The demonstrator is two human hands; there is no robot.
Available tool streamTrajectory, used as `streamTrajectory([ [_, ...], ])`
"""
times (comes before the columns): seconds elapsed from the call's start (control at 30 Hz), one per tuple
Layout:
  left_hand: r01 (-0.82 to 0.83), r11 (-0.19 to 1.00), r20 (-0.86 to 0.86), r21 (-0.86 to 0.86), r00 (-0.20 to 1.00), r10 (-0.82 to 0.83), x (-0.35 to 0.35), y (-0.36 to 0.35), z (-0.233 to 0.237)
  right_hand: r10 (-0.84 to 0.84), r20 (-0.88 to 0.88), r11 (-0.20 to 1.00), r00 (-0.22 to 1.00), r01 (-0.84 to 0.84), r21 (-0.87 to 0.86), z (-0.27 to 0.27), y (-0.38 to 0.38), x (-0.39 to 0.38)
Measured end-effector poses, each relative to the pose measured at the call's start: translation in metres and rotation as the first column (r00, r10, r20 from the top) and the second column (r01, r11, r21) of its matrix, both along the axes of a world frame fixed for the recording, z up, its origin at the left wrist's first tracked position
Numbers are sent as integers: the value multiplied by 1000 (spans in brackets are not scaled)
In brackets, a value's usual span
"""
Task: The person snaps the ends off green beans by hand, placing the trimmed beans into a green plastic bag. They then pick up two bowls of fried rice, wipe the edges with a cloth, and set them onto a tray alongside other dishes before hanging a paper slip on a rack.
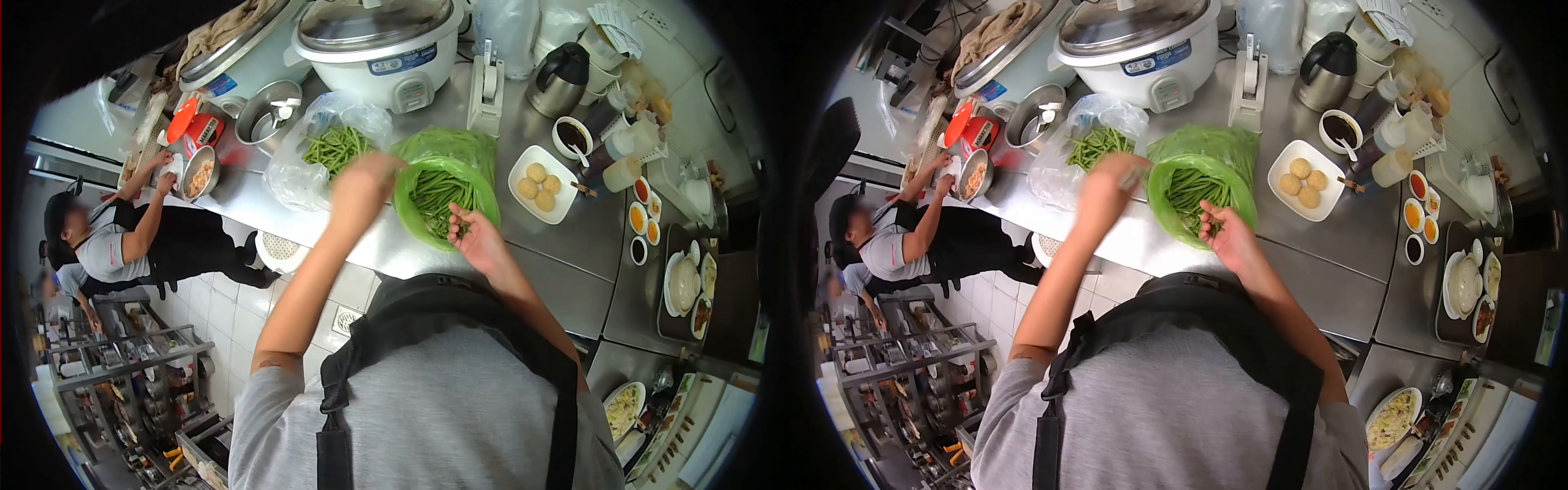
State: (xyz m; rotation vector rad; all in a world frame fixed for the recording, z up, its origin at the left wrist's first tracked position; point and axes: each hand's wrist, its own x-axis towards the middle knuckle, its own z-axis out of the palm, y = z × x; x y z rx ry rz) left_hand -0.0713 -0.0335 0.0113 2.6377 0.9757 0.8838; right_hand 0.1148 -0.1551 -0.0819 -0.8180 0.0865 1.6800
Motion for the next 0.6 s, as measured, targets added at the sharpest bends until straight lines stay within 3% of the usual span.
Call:
streamTrajectory([
  [0.07, 80, 993, -220, -89, 970, -98, 20, -19, -28, 46, 20, 999, 999, -46, 13, -6, 7, -1],
  [0.17, -49, 999, -284, -17, 958, 43, 25, 0, -69, 355, 254, 921, 900, -384, 71, -40, 25, 10],
  [0.23, -104, 994, -303, 16, 947, 104, 23, 7, -78, 327, 663, 918, 673, -393, -54, -22, 39, -4],
  [0.3, -91, 996, -328, 4, 941, 87, 21, 2, -68, 246, 915, 923, 319, -364, -121, -22, 61, -17],
  [0.4, -78, 997, -329, 9, 941, 77, 13, 0, -61, 168, 984, 883, 60, -453, -124, -38, 86, -22],
  [0.43, -73, 997, -324, 13, 943, 74, 10, -1, -60, 122, 991, 893, 57, -441, -84, -43, 89, -23],
  [0.6, 30, 999, -290, 20, 957, -23, 4, -8, -49, 201, 979, 798, -24, -576, -178, -9, 68, -17],
])
